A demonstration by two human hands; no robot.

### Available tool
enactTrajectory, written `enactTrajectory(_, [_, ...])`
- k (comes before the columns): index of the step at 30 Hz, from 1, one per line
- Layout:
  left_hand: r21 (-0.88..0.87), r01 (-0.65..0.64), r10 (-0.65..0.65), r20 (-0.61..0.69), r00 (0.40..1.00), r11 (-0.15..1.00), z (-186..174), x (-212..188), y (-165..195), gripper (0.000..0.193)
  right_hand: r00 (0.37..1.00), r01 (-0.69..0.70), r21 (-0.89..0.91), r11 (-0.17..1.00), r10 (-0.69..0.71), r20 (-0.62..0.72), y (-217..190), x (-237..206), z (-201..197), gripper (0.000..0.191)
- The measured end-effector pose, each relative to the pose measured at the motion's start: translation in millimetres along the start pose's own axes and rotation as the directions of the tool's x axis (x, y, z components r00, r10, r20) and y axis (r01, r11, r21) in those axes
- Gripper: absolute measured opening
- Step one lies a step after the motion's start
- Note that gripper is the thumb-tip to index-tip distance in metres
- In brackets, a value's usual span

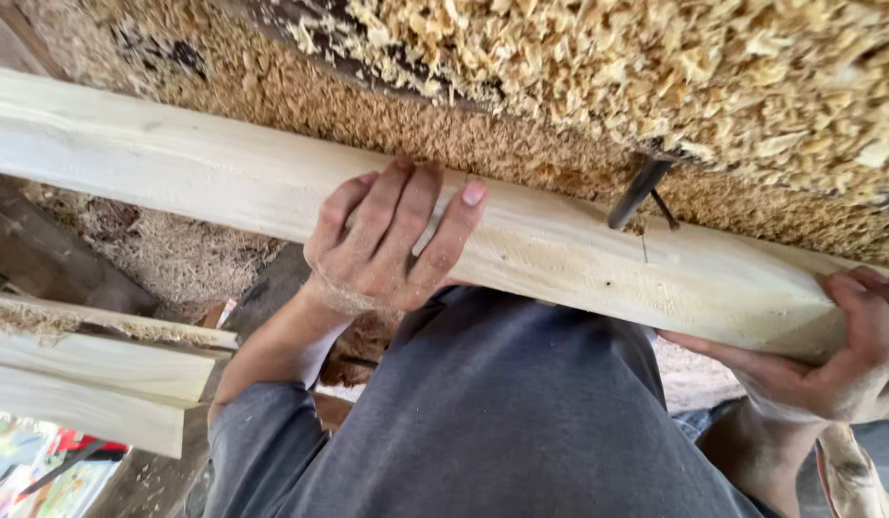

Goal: The person uses a drawknife to shave and shape a long wooden plank, repeatedly pulling the tool along the wood to remove shavings. The person adjusts the plank's position and continues shaping different sections.

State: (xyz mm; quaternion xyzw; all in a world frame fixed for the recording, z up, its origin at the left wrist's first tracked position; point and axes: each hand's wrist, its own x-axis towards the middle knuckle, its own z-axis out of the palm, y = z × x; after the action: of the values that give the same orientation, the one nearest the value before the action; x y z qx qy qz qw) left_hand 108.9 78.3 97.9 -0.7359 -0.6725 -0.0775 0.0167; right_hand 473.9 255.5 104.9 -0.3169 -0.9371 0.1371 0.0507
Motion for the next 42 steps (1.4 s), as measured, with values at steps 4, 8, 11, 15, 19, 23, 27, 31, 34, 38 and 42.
enactTrajectory(4, [0.049,0.003,-0.002,-0.025,1.000,0.999,1,1,1,0.034,1.000,0.013,0.094,0.995,-0.014,0.010,14,-20,6,0.112])
enactTrajectory(8, [0.036,0.007,-0.006,-0.023,1.000,0.999,0,1,2,0.035,0.997,-0.013,0.145,0.989,0.001,0.082,21,-27,8,0.114])
enactTrajectory(11, [0.061,0.035,-0.032,-0.044,0.999,0.998,3,1,3,0.034,0.994,0.007,0.166,0.986,-0.026,0.110,20,-30,5,0.114])
enactTrajectory(15, [0.041,0.053,-0.051,-0.053,0.997,0.998,5,2,3,0.036,0.984,-0.081,0.123,0.989,0.060,0.166,27,-42,5,0.115])
enactTrajectory(19, [0.046,0.052,-0.050,-0.041,0.998,0.998,0,9,0,0.037,0.990,0.023,0.127,0.992,-0.040,0.136,54,-60,23,0.118])
enactTrajectory(23, [0.072,0.076,-0.074,-0.019,0.997,0.995,2,18,-2,0.038,0.983,0.058,0.193,0.980,-0.090,0.158,80,-59,32,0.112])
enactTrajectory(27, [0.131,0.085,-0.068,-0.135,0.989,0.988,4,18,0,0.053,0.988,0.050,0.214,0.976,-0.079,0.131,69,-30,27,0.107])
enactTrajectory(31, [0.062,0.034,-0.029,-0.080,0.996,0.997,2,16,1,0.071,1.000,0.005,0.099,0.995,-0.006,0.015,20,-11,13,0.102])
enactTrajectory(34, [0.097,-0.024,0.036,-0.127,0.991,0.995,5,19,-1,0.067,0.998,-0.052,-0.040,0.998,0.050,-0.031,2,-6,0,0.099])
enactTrajectory(38, [0.049,-0.035,0.038,-0.075,0.996,0.998,6,18,1,0.060,0.991,0.081,-0.123,0.989,-0.092,-0.092,4,-8,-4,0.099])
enactTrajectory(42, [0.051,-0.006,0.004,0.031,1.000,0.999,-1,5,5,0.037,1.000,0.022,0.055,0.998,-0.023,0.010,11,-16,3,0.109])
